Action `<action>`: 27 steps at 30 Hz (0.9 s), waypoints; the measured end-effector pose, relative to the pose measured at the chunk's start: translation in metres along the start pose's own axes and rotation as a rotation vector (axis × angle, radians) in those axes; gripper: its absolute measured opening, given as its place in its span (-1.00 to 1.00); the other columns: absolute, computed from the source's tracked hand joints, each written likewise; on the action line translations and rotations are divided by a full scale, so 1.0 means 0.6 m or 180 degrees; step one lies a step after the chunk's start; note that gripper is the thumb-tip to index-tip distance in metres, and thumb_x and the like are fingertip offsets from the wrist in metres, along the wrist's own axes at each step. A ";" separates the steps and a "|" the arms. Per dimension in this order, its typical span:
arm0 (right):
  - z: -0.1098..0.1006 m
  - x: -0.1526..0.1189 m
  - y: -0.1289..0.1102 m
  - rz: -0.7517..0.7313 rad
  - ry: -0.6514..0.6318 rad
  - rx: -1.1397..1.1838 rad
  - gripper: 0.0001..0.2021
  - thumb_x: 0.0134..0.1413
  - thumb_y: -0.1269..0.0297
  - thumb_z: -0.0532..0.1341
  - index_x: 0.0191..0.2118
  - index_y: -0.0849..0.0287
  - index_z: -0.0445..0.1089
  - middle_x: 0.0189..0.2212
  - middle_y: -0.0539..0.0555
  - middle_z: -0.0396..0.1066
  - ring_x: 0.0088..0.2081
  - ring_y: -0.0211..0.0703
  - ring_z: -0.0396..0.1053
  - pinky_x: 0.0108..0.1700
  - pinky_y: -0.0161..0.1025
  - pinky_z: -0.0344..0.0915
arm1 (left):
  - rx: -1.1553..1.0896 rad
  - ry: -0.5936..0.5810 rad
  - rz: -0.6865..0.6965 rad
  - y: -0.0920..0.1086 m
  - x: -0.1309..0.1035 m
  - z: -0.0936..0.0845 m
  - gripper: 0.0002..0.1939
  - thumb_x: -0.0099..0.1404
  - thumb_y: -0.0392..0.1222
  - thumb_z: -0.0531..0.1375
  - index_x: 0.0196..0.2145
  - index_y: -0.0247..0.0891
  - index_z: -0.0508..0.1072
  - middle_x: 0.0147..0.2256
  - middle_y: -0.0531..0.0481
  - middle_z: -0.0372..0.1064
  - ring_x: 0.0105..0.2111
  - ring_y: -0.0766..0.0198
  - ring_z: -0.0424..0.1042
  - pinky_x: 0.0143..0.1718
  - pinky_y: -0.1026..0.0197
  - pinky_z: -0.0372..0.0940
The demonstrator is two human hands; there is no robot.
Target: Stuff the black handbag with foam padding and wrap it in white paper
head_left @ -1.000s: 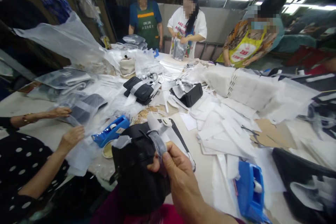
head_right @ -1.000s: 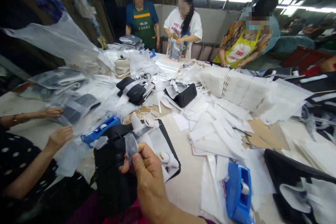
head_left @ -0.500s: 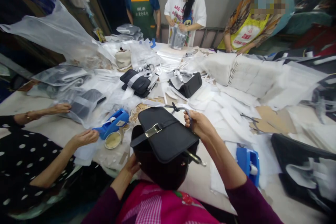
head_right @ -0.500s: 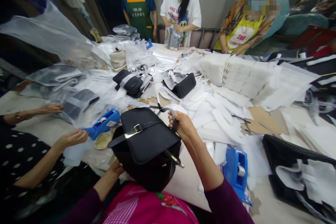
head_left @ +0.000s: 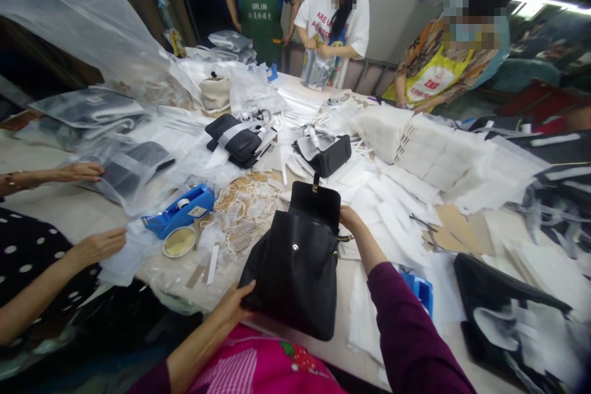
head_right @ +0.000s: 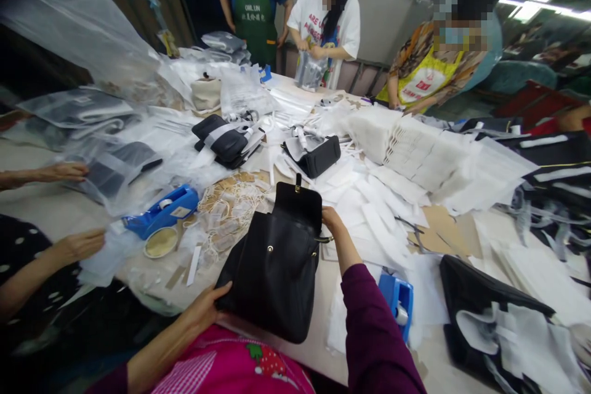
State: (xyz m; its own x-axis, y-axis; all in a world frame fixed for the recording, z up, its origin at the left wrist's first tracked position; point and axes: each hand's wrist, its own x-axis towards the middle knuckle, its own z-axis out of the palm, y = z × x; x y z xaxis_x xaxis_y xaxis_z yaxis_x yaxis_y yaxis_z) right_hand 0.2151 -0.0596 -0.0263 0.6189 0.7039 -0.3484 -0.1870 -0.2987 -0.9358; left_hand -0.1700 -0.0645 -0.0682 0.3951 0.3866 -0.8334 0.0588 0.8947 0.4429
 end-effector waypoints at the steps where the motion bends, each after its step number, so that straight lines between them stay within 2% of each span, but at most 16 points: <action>1: -0.008 -0.006 -0.007 -0.0131 0.0194 -0.0093 -0.96 -0.32 0.46 0.24 -0.58 0.22 0.38 -0.65 -0.07 0.31 -0.41 -0.16 0.30 -0.13 -0.09 0.28 | 0.0275 -0.0032 -0.0095 0.005 -0.002 -0.005 -0.52 0.07 -0.03 0.29 -0.10 -0.21 0.25 -0.18 -0.15 0.43 -0.18 -0.08 0.45 -0.26 -0.07 0.40; 3: -0.014 -0.033 -0.017 -0.0636 0.0568 -0.0470 -0.84 -0.24 0.44 0.20 -0.41 0.18 0.45 -0.42 0.01 0.42 -0.20 -0.10 0.32 0.06 -0.04 0.17 | 0.1175 0.0247 0.0033 0.021 -0.001 -0.018 -0.48 0.01 0.08 0.30 -0.16 -0.24 0.26 -0.19 -0.19 0.39 -0.17 -0.15 0.41 -0.23 -0.14 0.37; 5: -0.001 -0.074 -0.014 -0.1293 0.0617 -0.0971 -0.73 -0.12 0.39 0.16 -0.22 0.12 0.46 -0.18 0.07 0.42 -0.03 -0.08 0.27 0.16 -0.03 0.06 | 0.2135 0.0692 0.0852 0.045 0.007 -0.025 -0.47 -0.03 0.08 0.31 -0.20 -0.26 0.27 -0.17 -0.22 0.34 -0.09 -0.16 0.34 -0.10 -0.17 0.31; 7: 0.029 -0.118 0.001 -0.1588 0.0226 -0.1337 -0.67 -0.01 0.34 0.12 -0.08 0.07 0.42 -0.07 0.09 0.38 0.02 -0.07 0.25 0.16 -0.03 0.07 | 0.2624 0.0797 0.1854 0.075 0.023 -0.019 -0.49 0.03 0.05 0.27 -0.14 -0.28 0.26 -0.10 -0.23 0.28 -0.03 -0.08 0.28 0.02 -0.12 0.23; 8: 0.046 -0.137 0.011 -0.1531 -0.0015 -0.1392 -0.66 0.02 0.32 0.12 -0.05 0.05 0.41 -0.06 0.08 0.38 0.01 -0.07 0.26 0.14 -0.03 0.08 | 0.2669 0.0651 0.2186 0.089 0.034 -0.010 -0.49 0.09 0.05 0.23 -0.08 -0.27 0.25 -0.04 -0.23 0.25 -0.01 -0.03 0.26 0.05 -0.09 0.20; 9: 0.063 -0.151 0.020 -0.1437 -0.0172 -0.1407 -0.66 0.03 0.29 0.13 -0.03 0.04 0.40 -0.07 0.08 0.39 0.00 -0.07 0.27 0.13 -0.03 0.10 | 0.2653 0.0447 0.2342 0.103 0.045 0.001 -0.49 0.15 0.05 0.18 -0.02 -0.26 0.22 0.01 -0.23 0.22 0.00 0.01 0.26 0.06 -0.06 0.20; 12: 0.092 -0.166 0.039 -0.1240 -0.0215 -0.1433 -0.69 0.00 0.20 0.19 -0.08 0.04 0.42 -0.18 0.05 0.40 -0.07 -0.05 0.29 0.07 -0.05 0.12 | 0.2567 -0.0035 0.2418 0.132 0.079 0.043 -0.51 0.23 0.05 0.12 0.05 -0.23 0.19 0.08 -0.22 0.16 0.01 0.06 0.25 0.07 -0.01 0.17; 14: 0.087 -0.161 0.040 -0.1106 -0.0077 -0.1347 -0.78 -0.03 0.14 0.24 -0.24 0.08 0.44 -0.33 0.00 0.38 -0.19 -0.08 0.28 -0.05 -0.11 0.16 | 0.2577 -0.0225 0.2481 0.139 0.096 0.066 -0.53 0.26 0.04 0.10 0.05 -0.22 0.19 0.07 -0.19 0.19 0.05 0.08 0.23 0.11 0.03 0.11; 15: 0.078 -0.158 0.040 -0.0987 -0.0030 -0.1228 -0.81 -0.05 0.12 0.25 -0.34 0.11 0.41 -0.42 -0.03 0.34 -0.28 -0.12 0.26 -0.13 -0.16 0.16 | 0.2595 -0.0280 0.2495 0.139 0.102 0.075 -0.54 0.27 0.04 0.10 0.05 -0.20 0.20 0.05 -0.16 0.22 0.05 0.09 0.23 0.11 0.06 0.10; 17: 0.048 -0.153 0.040 -0.0710 0.0049 -0.0831 -0.75 -0.07 0.08 0.27 -0.51 0.14 0.29 -0.56 -0.09 0.20 -0.43 -0.21 0.16 -0.30 -0.25 0.10 | 0.2657 -0.0312 0.2453 0.133 0.109 0.086 -0.62 0.27 0.03 0.10 -0.03 -0.19 0.25 -0.06 -0.09 0.31 -0.02 0.10 0.28 0.04 0.10 0.13; 19: 0.011 -0.150 0.049 -0.0476 0.0122 -0.0438 -0.67 -0.11 0.07 0.30 -0.58 0.14 0.18 -0.63 -0.13 0.09 -0.50 -0.26 0.05 -0.40 -0.28 0.00 | 0.2736 -0.0232 0.2337 0.123 0.113 0.093 -0.74 0.25 0.01 0.11 -0.20 -0.20 0.29 -0.24 -0.02 0.34 -0.18 0.13 0.32 -0.11 0.14 0.18; 21: -0.024 -0.148 0.066 -0.0299 0.0169 -0.0386 -0.63 -0.16 0.07 0.32 -0.61 0.14 0.14 -0.65 -0.13 0.07 -0.52 -0.27 0.01 -0.42 -0.28 -0.05 | 0.2773 -0.0122 0.2255 0.113 0.118 0.099 -0.79 0.24 -0.01 0.10 -0.36 -0.20 0.25 -0.39 0.03 0.28 -0.31 0.17 0.29 -0.23 0.17 0.17; 24: -0.062 -0.139 0.095 -0.0109 0.0167 -0.1040 -0.64 -0.16 0.06 0.29 -0.63 0.12 0.14 -0.67 -0.12 0.08 -0.53 -0.24 0.03 -0.42 -0.25 -0.05 | 0.2702 0.0016 0.2154 0.101 0.127 0.103 -0.81 0.24 -0.04 0.07 -0.40 -0.20 0.21 -0.44 0.05 0.23 -0.36 0.18 0.26 -0.28 0.17 0.14; 27: -0.071 -0.119 0.099 -0.0348 0.0169 -0.2049 -0.70 -0.12 0.09 0.24 -0.61 0.11 0.15 -0.63 -0.07 0.14 -0.48 -0.16 0.12 -0.37 -0.21 0.03 | 0.2525 -0.0006 0.2010 0.094 0.136 0.100 -0.83 0.25 -0.06 0.06 -0.35 -0.21 0.25 -0.39 0.01 0.29 -0.31 0.15 0.29 -0.22 0.15 0.17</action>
State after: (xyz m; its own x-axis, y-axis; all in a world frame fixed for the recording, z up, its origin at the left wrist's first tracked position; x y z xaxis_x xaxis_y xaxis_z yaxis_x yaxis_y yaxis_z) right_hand 0.1924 -0.1550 -0.0548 0.6485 0.7241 -0.2346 0.3628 -0.5650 -0.7410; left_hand -0.0796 0.0040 -0.0915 0.5660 0.7364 -0.3707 0.4304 0.1196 0.8947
